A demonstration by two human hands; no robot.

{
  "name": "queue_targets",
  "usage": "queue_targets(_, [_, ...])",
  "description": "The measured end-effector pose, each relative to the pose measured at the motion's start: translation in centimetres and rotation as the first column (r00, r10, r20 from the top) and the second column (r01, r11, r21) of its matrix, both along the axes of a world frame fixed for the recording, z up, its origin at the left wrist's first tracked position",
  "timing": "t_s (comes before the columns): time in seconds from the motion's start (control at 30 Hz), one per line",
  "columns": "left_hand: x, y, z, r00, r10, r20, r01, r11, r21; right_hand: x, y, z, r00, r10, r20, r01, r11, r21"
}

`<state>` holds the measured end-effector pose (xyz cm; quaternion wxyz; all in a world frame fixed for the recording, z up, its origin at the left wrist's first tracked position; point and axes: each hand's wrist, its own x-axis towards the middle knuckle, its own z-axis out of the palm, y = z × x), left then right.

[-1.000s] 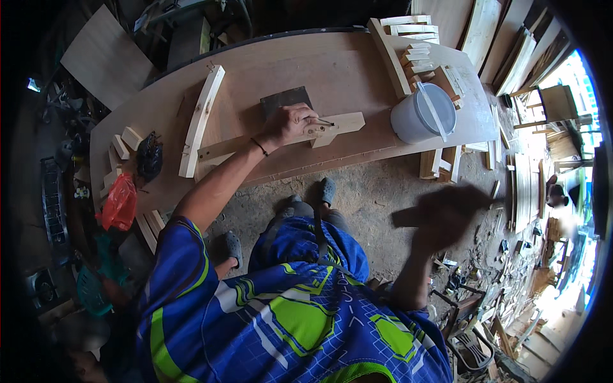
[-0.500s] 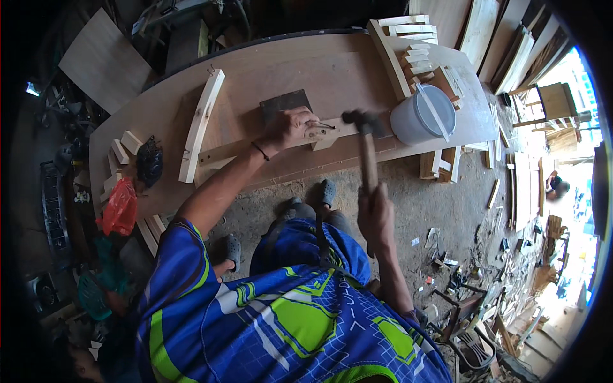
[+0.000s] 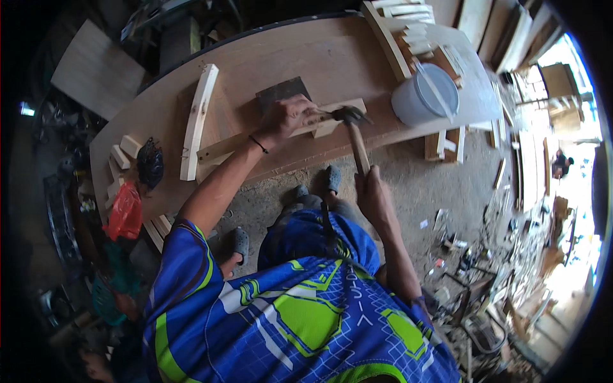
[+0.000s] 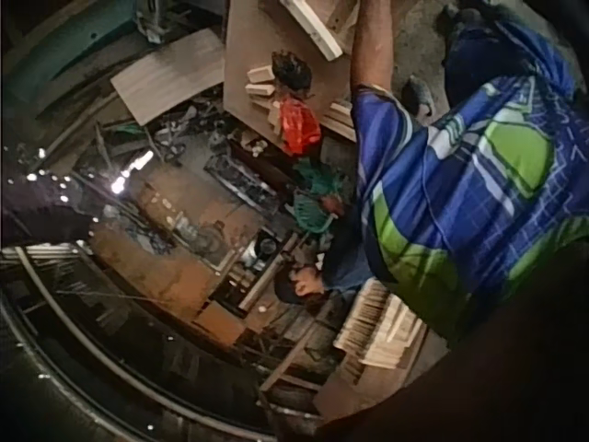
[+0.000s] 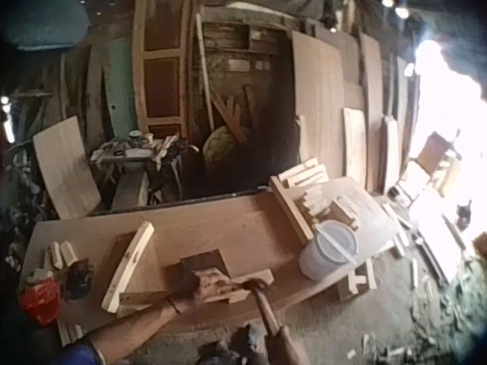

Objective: The recorder uses a hammer and nails to assemble small wooden frames on a workshop table.

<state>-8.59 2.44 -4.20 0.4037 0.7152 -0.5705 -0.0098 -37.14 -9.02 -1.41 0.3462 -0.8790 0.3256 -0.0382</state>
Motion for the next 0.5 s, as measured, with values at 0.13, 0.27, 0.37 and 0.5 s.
queue_targets(0.13, [0.7,-0.4,0.2,1.0,-0.006,0.013,0.006,1.0,0.003,-0.7,0.1,3.6,0.993,-0.075,0.092,0.066,0.993,0.102])
queue_targets(0.27, [1.8,-0.8,-0.4,0.996,-0.004,-0.088,0.003,1.0,-0.017,-0.1,-0.3,0.9,0.975,-0.107,0.194,0.103,0.994,0.032])
queue_targets(0.37, [1.3,-0.4,0.5,0.98,0.043,-0.194,-0.058,0.996,-0.072,0.1,-0.9,-0.8,0.991,-0.096,0.093,0.098,0.995,-0.024])
queue_targets(0.5, [1.4,1.1,0.3,0.996,-0.016,-0.084,0.013,0.999,-0.044,0.0,-1.3,-0.8,0.994,-0.087,0.061,0.088,0.996,-0.013])
